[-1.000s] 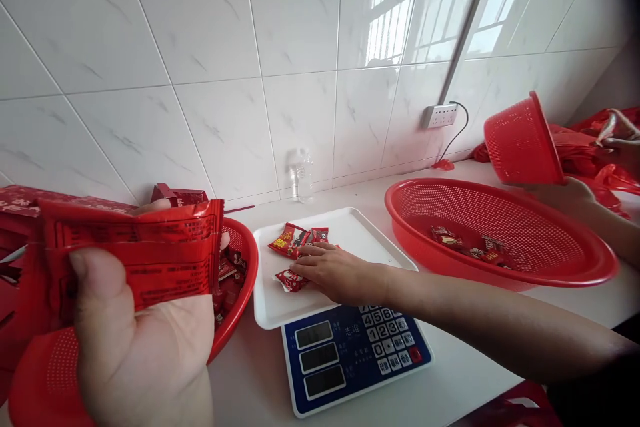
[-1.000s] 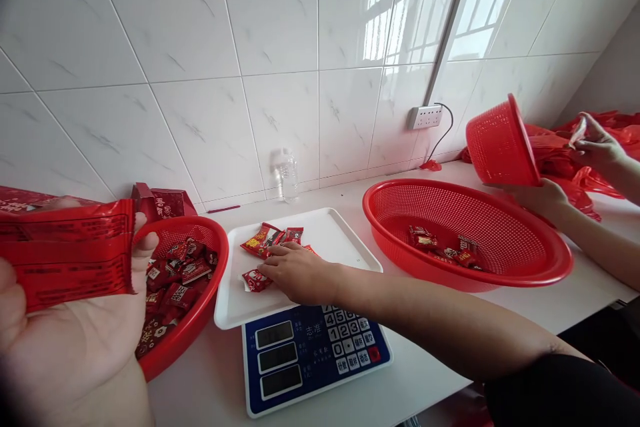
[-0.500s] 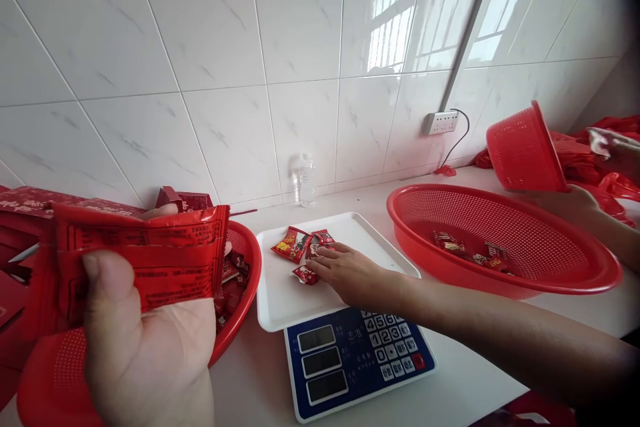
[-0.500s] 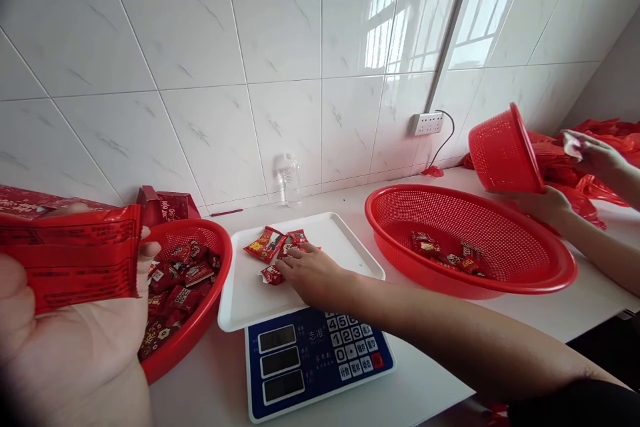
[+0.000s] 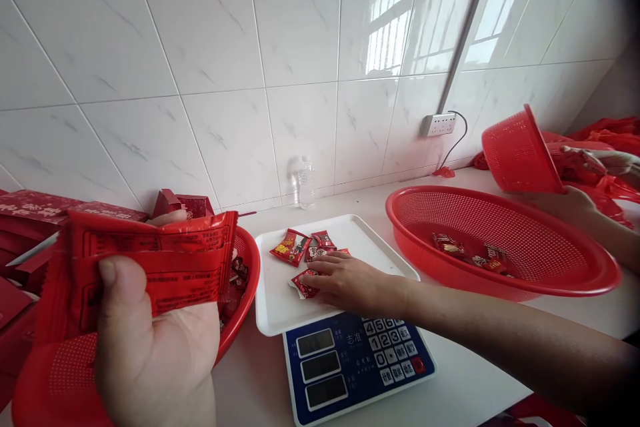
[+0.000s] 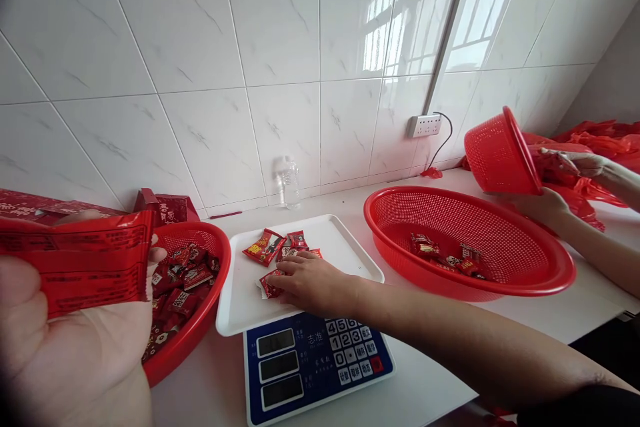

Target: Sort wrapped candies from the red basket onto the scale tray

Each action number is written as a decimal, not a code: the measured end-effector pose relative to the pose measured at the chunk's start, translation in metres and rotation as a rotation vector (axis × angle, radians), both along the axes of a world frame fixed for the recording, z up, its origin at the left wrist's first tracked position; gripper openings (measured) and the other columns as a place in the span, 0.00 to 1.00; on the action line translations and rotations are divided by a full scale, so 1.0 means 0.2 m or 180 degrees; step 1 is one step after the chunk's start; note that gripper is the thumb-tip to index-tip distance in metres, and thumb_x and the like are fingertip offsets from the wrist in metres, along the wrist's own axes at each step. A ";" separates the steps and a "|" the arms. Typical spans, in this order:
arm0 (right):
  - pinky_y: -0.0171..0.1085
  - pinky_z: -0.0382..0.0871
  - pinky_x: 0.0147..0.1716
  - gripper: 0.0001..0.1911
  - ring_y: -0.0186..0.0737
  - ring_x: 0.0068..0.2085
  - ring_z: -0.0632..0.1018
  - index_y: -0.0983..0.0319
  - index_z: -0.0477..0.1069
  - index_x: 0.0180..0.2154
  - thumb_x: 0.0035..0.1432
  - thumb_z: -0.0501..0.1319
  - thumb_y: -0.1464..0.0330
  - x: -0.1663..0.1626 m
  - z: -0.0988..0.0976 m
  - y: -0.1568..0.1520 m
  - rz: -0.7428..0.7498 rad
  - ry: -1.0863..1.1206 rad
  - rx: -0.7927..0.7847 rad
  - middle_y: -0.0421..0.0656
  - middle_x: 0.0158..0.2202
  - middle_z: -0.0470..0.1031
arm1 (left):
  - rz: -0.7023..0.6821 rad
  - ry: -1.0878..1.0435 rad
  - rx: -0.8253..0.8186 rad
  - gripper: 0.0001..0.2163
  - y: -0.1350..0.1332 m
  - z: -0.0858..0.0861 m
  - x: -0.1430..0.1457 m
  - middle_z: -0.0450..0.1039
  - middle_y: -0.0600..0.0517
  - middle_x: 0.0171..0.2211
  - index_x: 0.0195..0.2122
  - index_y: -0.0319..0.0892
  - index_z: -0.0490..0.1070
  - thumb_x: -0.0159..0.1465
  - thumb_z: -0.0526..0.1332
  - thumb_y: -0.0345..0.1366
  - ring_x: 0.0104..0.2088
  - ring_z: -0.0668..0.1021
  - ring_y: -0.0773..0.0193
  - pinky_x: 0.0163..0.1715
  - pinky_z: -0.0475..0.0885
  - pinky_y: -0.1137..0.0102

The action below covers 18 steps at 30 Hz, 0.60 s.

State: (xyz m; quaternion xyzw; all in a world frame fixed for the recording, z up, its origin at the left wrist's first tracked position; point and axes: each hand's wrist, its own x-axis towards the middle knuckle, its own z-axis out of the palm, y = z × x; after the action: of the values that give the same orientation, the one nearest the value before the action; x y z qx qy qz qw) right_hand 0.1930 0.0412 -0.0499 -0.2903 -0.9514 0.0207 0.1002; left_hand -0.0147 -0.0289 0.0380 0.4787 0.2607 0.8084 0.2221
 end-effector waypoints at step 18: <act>0.49 0.63 0.62 0.18 0.52 0.64 0.69 0.57 0.75 0.56 0.68 0.57 0.64 0.15 0.07 0.26 -0.0923 0.0148 -0.0677 0.49 0.62 0.70 | 0.0226 -0.0280 0.0248 0.12 -0.01 0.03 0.05 0.80 0.58 0.45 0.41 0.50 0.80 0.70 0.55 0.38 0.59 0.72 0.55 0.62 0.68 0.55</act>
State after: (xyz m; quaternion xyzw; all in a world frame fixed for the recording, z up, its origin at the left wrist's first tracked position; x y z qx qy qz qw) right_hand 0.2229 0.0929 -0.0352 -0.4329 -0.8895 0.1131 0.0929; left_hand -0.0057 -0.0314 0.0432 0.4414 0.2357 0.8456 0.1857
